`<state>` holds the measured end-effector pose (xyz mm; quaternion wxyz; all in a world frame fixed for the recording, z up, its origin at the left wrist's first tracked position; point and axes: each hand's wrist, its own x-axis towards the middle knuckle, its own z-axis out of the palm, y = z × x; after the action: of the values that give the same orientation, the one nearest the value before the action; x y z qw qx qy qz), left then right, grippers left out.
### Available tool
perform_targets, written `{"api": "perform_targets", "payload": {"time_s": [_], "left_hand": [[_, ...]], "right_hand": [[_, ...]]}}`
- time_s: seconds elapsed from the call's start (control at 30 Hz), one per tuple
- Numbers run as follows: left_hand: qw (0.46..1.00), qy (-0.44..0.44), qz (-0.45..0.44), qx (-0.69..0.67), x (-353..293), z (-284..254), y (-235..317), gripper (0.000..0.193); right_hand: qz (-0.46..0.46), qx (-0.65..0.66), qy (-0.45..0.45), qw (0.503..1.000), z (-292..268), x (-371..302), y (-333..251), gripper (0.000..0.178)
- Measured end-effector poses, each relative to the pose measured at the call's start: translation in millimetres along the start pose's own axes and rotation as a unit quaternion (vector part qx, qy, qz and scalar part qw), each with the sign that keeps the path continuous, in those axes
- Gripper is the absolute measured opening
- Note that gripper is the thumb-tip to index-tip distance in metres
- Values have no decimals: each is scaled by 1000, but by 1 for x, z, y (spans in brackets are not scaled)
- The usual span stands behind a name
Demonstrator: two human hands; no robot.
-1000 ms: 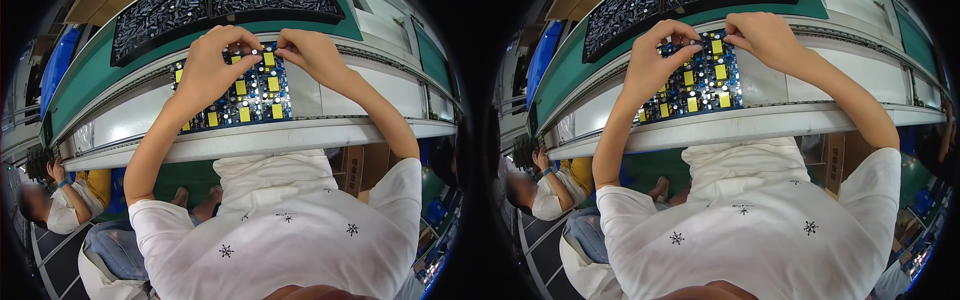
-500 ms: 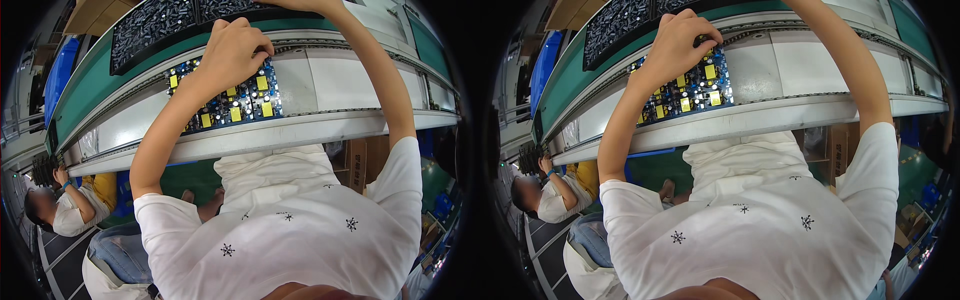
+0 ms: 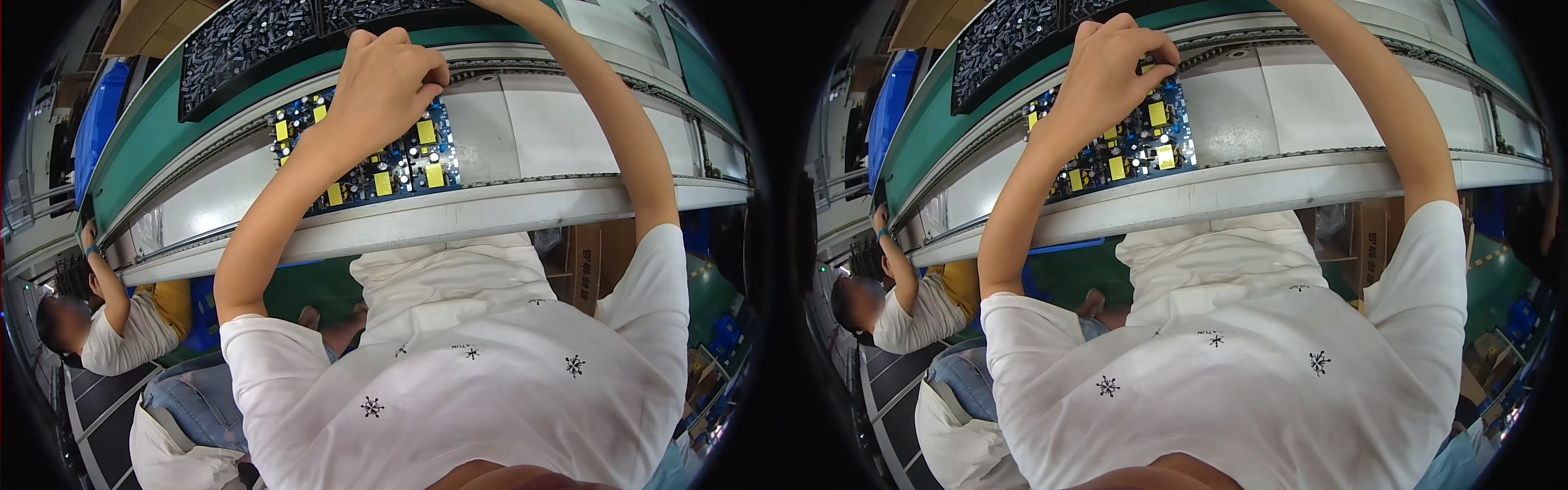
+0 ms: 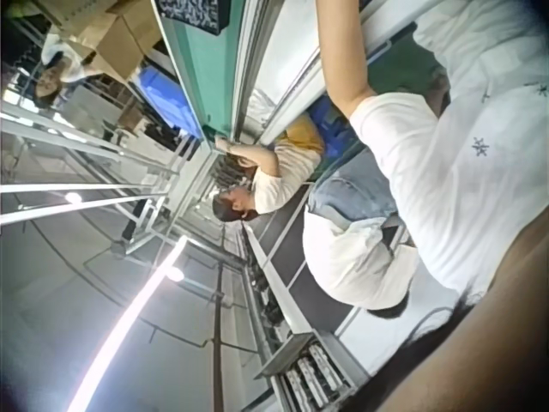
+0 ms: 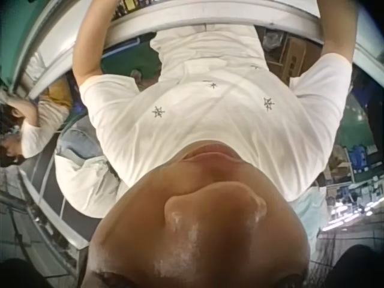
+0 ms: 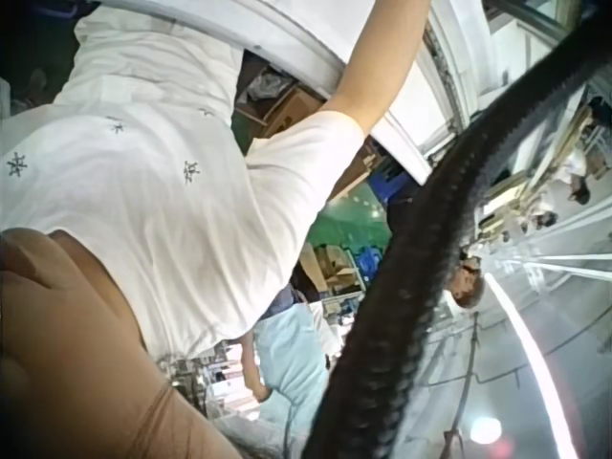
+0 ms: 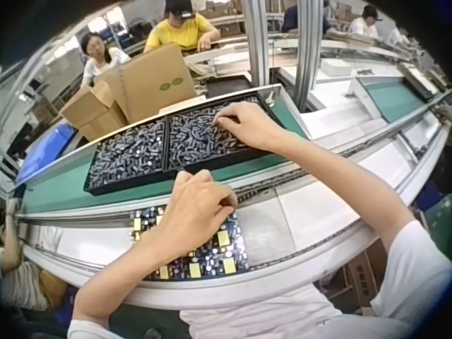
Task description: Manual assembly of electronic components onto a circuit board tray on a production line.
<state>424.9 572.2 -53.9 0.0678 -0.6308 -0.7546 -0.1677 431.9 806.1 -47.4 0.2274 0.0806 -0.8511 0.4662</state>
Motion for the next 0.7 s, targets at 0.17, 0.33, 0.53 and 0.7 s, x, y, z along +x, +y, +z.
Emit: {"api": "perform_targets", "payload": {"time_s": [0.17,0.33,0.53,0.7], "left_hand": [[999,46,-10,1,-3,5,1,4],[969,228,-54,80,-18,-18,-28,6],[944,205,-244,89,-51,-66,-126,15],[956,174,-232,51,-53,-57,-163,16]], "right_hand": [[27,28,94,995,12,-13,-12,18],[65,58,-31,996,5,-70,-31,17],[118,50,-168,977,17,-123,-48,14],[167,57,-172,969,22,-131,-50,11]]}}
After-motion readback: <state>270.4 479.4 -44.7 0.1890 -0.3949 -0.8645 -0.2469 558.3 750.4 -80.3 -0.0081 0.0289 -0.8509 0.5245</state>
